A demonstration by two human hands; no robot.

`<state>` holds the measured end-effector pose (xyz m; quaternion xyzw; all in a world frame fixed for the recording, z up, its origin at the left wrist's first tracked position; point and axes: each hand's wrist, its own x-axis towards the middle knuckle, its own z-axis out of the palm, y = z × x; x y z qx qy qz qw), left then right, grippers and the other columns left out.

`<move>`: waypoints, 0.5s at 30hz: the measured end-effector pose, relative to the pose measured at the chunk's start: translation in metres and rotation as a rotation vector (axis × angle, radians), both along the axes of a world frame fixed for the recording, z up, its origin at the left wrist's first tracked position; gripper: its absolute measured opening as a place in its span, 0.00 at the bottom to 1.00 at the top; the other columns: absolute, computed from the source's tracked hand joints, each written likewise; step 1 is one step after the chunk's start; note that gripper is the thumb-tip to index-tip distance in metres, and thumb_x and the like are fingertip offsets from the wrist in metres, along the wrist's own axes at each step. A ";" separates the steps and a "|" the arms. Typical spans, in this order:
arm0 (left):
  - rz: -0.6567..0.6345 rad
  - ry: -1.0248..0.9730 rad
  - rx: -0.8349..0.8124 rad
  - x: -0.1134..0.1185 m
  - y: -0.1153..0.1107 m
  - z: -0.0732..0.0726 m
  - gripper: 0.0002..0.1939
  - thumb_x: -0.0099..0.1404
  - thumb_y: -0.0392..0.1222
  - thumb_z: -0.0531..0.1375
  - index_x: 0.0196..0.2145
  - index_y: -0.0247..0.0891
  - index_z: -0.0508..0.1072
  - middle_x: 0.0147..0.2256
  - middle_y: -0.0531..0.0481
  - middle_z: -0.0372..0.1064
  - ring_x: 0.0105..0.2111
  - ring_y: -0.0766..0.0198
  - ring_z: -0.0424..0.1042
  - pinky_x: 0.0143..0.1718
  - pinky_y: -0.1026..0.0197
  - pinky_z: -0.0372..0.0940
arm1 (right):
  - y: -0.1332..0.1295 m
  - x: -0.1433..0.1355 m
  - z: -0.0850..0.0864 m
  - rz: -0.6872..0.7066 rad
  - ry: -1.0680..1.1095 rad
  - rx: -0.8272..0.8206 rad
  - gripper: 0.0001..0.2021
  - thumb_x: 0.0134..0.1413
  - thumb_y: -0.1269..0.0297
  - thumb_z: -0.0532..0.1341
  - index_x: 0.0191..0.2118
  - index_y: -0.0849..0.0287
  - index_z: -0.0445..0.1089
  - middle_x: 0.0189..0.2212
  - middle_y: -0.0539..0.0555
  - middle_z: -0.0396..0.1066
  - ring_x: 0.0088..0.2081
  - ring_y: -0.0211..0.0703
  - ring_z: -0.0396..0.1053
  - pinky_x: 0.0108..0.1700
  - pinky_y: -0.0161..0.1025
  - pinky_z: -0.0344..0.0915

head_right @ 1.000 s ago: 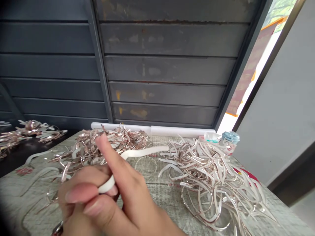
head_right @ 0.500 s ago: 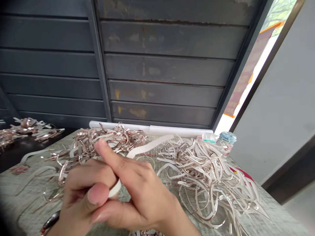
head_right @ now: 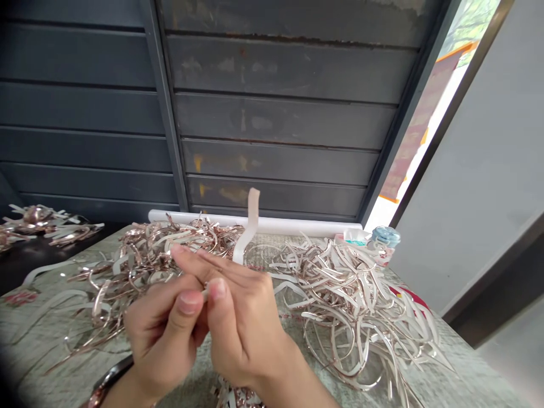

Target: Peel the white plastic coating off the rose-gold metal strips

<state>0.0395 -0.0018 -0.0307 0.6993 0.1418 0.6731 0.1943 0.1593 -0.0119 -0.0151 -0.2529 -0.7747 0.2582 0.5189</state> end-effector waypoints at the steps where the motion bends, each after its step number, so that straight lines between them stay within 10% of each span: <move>1: 0.021 0.001 0.023 0.001 0.001 -0.002 0.19 0.76 0.40 0.52 0.25 0.39 0.63 0.17 0.58 0.55 0.16 0.72 0.49 0.20 0.65 0.50 | -0.002 -0.003 -0.002 0.004 0.061 -0.107 0.24 0.75 0.53 0.42 0.63 0.46 0.69 0.59 0.49 0.73 0.61 0.48 0.69 0.66 0.50 0.62; 5: 0.052 0.025 0.052 -0.002 0.003 -0.001 0.20 0.77 0.41 0.51 0.25 0.39 0.65 0.18 0.57 0.60 0.16 0.73 0.53 0.21 0.65 0.54 | -0.010 -0.010 -0.003 0.104 0.276 -0.445 0.26 0.73 0.46 0.42 0.63 0.43 0.68 0.60 0.51 0.72 0.63 0.52 0.68 0.66 0.56 0.60; 11: 0.034 0.106 0.043 -0.012 -0.002 0.016 0.22 0.77 0.43 0.51 0.24 0.39 0.65 0.16 0.57 0.60 0.16 0.73 0.59 0.19 0.66 0.54 | -0.007 0.001 0.015 0.355 0.183 -0.314 0.36 0.59 0.36 0.58 0.69 0.38 0.55 0.67 0.48 0.63 0.68 0.57 0.59 0.68 0.58 0.55; 15: -0.012 0.171 0.020 -0.011 0.000 0.023 0.21 0.76 0.38 0.52 0.23 0.38 0.65 0.15 0.58 0.58 0.14 0.73 0.57 0.17 0.66 0.52 | -0.005 0.000 0.014 0.342 0.210 -0.418 0.27 0.69 0.41 0.46 0.69 0.36 0.56 0.67 0.47 0.63 0.64 0.52 0.65 0.64 0.54 0.64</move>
